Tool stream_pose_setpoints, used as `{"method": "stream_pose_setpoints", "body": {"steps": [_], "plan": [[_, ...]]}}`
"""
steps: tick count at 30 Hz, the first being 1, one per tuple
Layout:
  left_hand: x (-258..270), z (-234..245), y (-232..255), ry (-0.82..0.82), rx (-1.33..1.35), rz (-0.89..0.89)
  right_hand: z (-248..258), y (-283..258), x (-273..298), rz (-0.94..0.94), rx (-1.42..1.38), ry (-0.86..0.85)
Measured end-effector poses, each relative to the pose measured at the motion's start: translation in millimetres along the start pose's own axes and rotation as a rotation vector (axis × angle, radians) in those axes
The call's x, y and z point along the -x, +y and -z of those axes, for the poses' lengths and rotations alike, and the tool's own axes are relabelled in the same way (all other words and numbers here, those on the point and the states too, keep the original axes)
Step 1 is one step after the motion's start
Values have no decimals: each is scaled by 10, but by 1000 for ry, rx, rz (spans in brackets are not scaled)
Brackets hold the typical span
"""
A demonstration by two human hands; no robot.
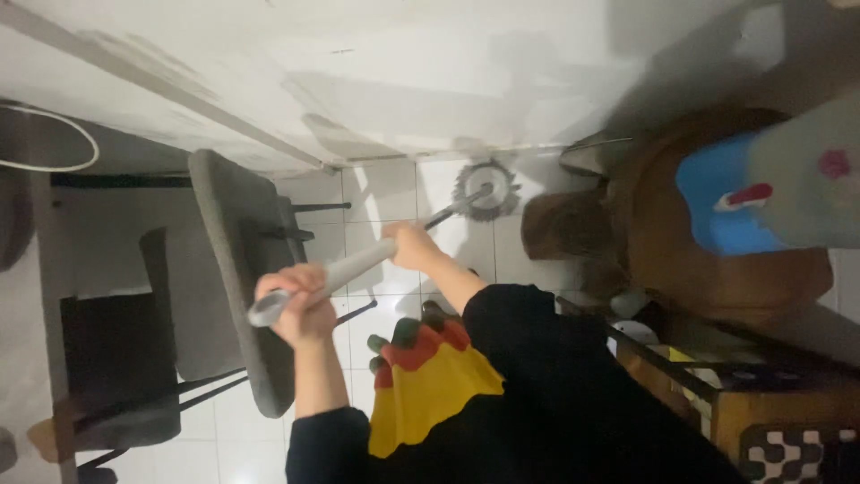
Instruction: The recorder is mopping a tiled floor around a table and chairs.
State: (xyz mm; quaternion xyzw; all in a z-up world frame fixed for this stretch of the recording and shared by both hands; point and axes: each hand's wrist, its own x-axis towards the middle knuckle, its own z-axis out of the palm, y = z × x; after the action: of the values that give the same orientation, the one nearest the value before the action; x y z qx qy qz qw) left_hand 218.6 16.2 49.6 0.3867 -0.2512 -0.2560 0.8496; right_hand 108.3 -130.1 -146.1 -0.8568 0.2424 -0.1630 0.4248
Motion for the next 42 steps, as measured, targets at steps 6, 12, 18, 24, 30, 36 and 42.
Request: {"method": "stream_pose_setpoints", "body": {"steps": [6, 12, 18, 24, 30, 36, 42], "plan": [[436, -8, -1246, 1, -7, 136, 520, 1221, 542, -289, 106, -134], [243, -161, -965, 67, -18, 306, 356, 1284, 314, -239, 124, -29], [-96, -155, 190, 42, -171, 126, -243, 78, -244, -180, 83, -91], [25, 60, 115, -3, -29, 25, 76, -141, -151, -157, -52, -131], [183, 106, -269, 108, -67, 133, 152, 271, -8, -235, 99, -258], [498, 343, -1126, 132, 44, 336, 181, 1100, 343, -336, 168, -113], [457, 476, -663, 231, -113, 444, -230, 933, 309, -327, 261, -152]]}}
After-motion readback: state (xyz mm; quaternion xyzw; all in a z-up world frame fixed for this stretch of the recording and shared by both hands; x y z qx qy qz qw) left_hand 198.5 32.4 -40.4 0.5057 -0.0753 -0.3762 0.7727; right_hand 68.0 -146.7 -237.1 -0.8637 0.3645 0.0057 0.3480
